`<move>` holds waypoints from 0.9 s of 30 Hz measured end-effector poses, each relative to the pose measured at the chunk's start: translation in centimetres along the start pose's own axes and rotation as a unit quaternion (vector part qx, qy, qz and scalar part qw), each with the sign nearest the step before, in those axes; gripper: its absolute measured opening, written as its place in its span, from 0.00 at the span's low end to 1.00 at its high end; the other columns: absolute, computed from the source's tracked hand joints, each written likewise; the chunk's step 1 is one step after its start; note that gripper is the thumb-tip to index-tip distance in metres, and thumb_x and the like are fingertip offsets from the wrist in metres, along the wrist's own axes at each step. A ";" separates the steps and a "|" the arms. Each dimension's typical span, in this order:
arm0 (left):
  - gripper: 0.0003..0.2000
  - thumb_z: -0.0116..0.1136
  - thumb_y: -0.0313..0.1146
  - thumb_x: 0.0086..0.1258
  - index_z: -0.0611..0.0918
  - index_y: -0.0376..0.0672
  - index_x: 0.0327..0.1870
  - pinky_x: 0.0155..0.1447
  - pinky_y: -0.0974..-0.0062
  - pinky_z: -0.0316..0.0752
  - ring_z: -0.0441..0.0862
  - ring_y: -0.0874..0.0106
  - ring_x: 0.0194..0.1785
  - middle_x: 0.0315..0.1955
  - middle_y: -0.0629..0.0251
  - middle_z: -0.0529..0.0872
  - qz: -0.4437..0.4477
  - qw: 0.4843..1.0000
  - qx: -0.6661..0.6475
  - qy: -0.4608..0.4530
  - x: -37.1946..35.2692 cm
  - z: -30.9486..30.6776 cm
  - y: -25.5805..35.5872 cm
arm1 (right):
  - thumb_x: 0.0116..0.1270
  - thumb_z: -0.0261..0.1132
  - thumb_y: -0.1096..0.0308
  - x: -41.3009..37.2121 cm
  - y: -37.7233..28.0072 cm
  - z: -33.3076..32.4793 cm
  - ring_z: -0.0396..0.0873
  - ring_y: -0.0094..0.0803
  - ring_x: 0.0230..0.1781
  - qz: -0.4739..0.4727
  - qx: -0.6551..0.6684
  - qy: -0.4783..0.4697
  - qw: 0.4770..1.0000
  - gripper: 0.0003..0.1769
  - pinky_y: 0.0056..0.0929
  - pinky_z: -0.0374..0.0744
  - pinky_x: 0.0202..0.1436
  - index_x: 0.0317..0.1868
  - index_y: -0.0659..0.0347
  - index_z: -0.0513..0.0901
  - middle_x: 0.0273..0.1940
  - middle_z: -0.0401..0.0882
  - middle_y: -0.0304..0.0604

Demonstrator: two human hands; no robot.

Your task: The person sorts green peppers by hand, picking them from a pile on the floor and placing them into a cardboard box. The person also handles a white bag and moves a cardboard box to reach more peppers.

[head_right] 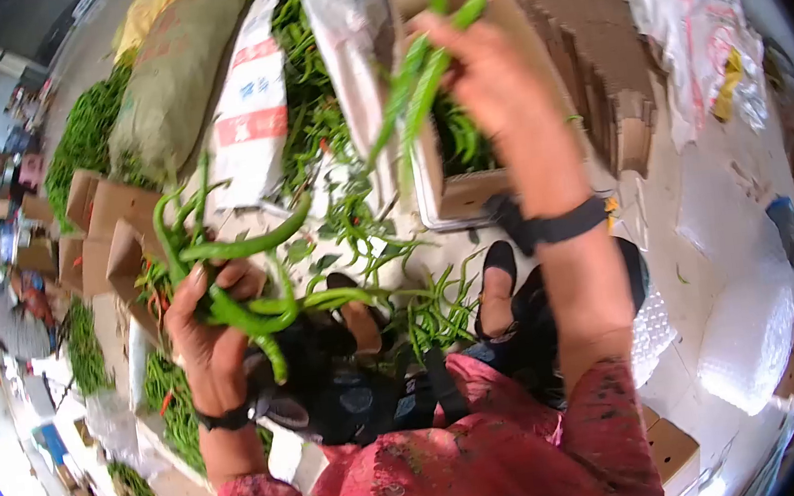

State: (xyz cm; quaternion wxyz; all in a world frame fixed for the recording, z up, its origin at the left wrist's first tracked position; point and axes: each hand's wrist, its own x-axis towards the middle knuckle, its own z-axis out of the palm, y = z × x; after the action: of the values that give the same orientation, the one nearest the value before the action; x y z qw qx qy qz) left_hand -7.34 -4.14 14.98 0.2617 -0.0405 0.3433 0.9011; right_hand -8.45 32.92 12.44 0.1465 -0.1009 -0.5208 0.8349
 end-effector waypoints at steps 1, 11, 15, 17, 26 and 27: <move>0.21 0.62 0.27 0.64 0.73 0.34 0.57 0.43 0.73 0.68 0.73 0.72 0.39 0.39 0.62 0.78 -0.005 1.000 0.001 -0.005 -0.2 0.3 -0.4 | 0.63 0.72 0.58 1.0 -0.9 -1.5 0.78 0.22 0.36 -0.015 -0.047 -0.015 0.999 0.17 0.26 0.73 0.37 0.46 0.60 0.81 0.41 0.84 0.38; 0.20 0.59 0.28 0.66 0.74 0.33 0.59 0.42 0.76 0.66 0.69 0.74 0.39 0.40 0.64 0.77 -0.033 0.991 -0.116 -0.055 0.0 -2.6 -4.3 | 0.68 0.63 0.57 -4.9 -1.4 1.2 0.78 0.26 0.46 -0.115 -0.454 -0.071 0.881 0.23 0.26 0.75 0.54 0.56 0.64 0.81 0.46 0.84 0.43; 0.21 0.61 0.25 0.64 0.72 0.34 0.58 0.44 0.74 0.71 0.74 0.73 0.40 0.39 0.62 0.78 -0.050 0.994 -0.088 -0.049 0.2 -3.2 -5.6 | 0.60 0.72 0.59 -10.4 2.2 7.4 0.82 0.38 0.45 -0.209 -0.454 -0.235 0.834 0.20 0.32 0.77 0.52 0.49 0.61 0.85 0.43 0.85 0.48; 0.22 0.62 0.24 0.62 0.72 0.34 0.57 0.44 0.73 0.74 0.76 0.72 0.39 0.39 0.61 0.80 -0.044 0.999 -0.019 -0.018 0.0 -2.8 -6.1 | 0.61 0.70 0.59 -11.4 4.3 9.2 0.81 0.41 0.42 -0.270 -0.472 -0.243 0.804 0.16 0.35 0.78 0.48 0.44 0.61 0.85 0.38 0.84 0.47; 0.26 0.63 0.22 0.59 0.70 0.34 0.61 0.49 0.74 0.77 0.80 0.69 0.42 0.41 0.58 0.81 -0.069 0.994 0.075 0.026 0.1 -6.0 -7.5 | 0.69 0.63 0.59 -11.6 1.3 7.1 0.66 0.15 0.21 0.039 -0.331 -0.102 0.937 0.15 0.20 0.64 0.23 0.42 0.64 0.85 0.25 0.78 0.31; 0.28 0.63 0.23 0.59 0.68 0.35 0.62 0.52 0.72 0.78 0.80 0.67 0.43 0.41 0.58 0.81 -0.079 0.996 0.034 0.029 0.2 -6.7 -7.3 | 0.69 0.62 0.59 -11.8 1.0 6.3 0.66 0.15 0.21 0.066 -0.328 -0.087 0.938 0.15 0.21 0.64 0.23 0.43 0.64 0.85 0.26 0.79 0.31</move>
State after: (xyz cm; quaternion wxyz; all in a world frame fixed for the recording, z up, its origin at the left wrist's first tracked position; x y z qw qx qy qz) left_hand -4.57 -3.80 5.48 0.3236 -0.0849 0.3771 0.8636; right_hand 0.40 23.11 14.46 0.0039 -0.1042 -0.7688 0.6309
